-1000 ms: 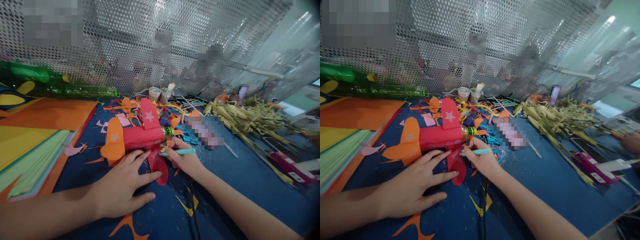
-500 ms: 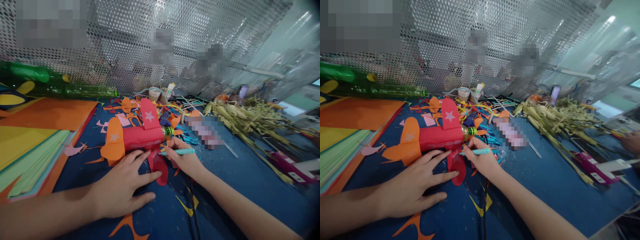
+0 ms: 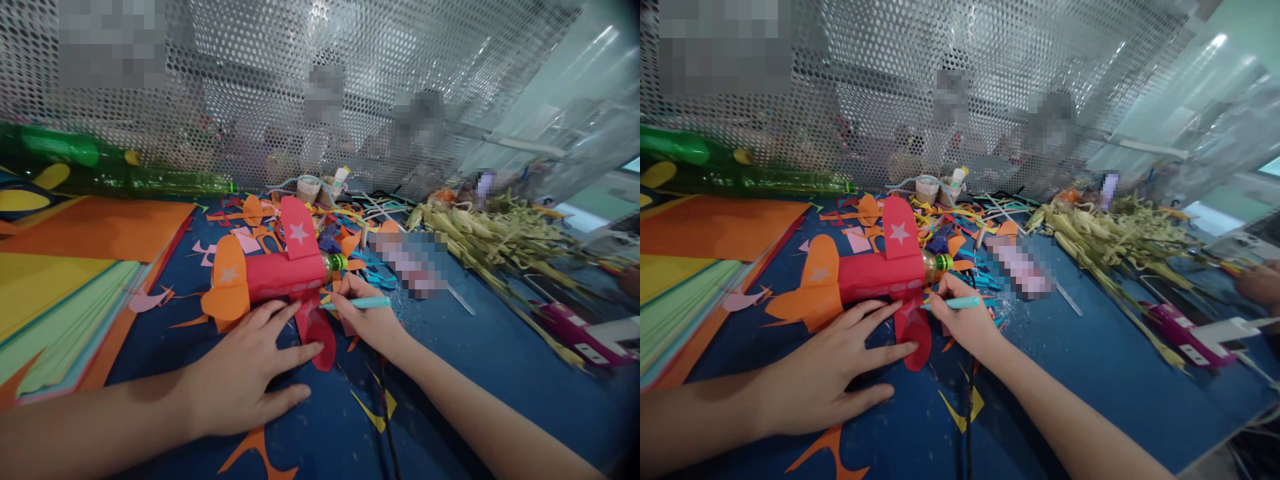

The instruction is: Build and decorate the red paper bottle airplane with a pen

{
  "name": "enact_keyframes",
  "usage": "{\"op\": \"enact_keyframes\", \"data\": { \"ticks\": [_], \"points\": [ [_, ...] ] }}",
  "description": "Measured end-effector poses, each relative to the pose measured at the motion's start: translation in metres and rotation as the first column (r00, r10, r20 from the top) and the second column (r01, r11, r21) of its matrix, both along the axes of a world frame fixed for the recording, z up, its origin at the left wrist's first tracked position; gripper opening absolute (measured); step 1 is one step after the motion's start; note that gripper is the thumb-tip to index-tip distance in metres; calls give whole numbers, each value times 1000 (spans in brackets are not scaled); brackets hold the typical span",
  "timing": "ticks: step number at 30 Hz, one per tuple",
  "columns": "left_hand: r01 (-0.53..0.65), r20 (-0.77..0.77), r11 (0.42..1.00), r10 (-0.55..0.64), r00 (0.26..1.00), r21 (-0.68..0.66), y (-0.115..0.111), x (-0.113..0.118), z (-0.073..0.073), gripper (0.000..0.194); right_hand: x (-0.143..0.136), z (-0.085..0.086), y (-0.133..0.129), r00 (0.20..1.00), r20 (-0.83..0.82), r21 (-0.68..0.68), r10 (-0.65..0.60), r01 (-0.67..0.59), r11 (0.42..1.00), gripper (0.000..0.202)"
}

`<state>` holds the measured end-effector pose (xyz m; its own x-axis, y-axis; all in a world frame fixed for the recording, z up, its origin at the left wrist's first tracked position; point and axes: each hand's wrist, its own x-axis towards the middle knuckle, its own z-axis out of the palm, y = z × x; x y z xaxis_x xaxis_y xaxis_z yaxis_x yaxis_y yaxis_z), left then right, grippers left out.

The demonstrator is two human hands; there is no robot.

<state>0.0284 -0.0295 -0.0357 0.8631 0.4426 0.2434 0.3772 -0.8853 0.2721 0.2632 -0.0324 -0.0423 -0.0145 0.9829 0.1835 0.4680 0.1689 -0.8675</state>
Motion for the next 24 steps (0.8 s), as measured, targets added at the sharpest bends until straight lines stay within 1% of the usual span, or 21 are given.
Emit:
{"op": "enact_keyframes", "data": {
  "ticks": [5, 12, 18, 24],
  "points": [
    [1, -26, 1000, -1, 1000, -4, 0, 0, 0, 46, 0, -1, -1, 1000, -11, -34, 4, -4, 999, 24],
    [-4, 11, 1000, 4, 1000, -7, -1, 1, 0, 45, 1, -3, 0, 1000, -18, -34, 11, -12, 999, 24],
    [-30, -15, 999, 29, 999, -34, -1, 1, -3, 47, 1, -1, 1, 1000, 10, -15, -5, 5, 1000, 23],
    [-30, -39, 999, 28, 999, -42, -1, 1, -3, 47, 1, -1, 1, 999, 11, -13, 32, -32, 999, 24]
  ]
}}
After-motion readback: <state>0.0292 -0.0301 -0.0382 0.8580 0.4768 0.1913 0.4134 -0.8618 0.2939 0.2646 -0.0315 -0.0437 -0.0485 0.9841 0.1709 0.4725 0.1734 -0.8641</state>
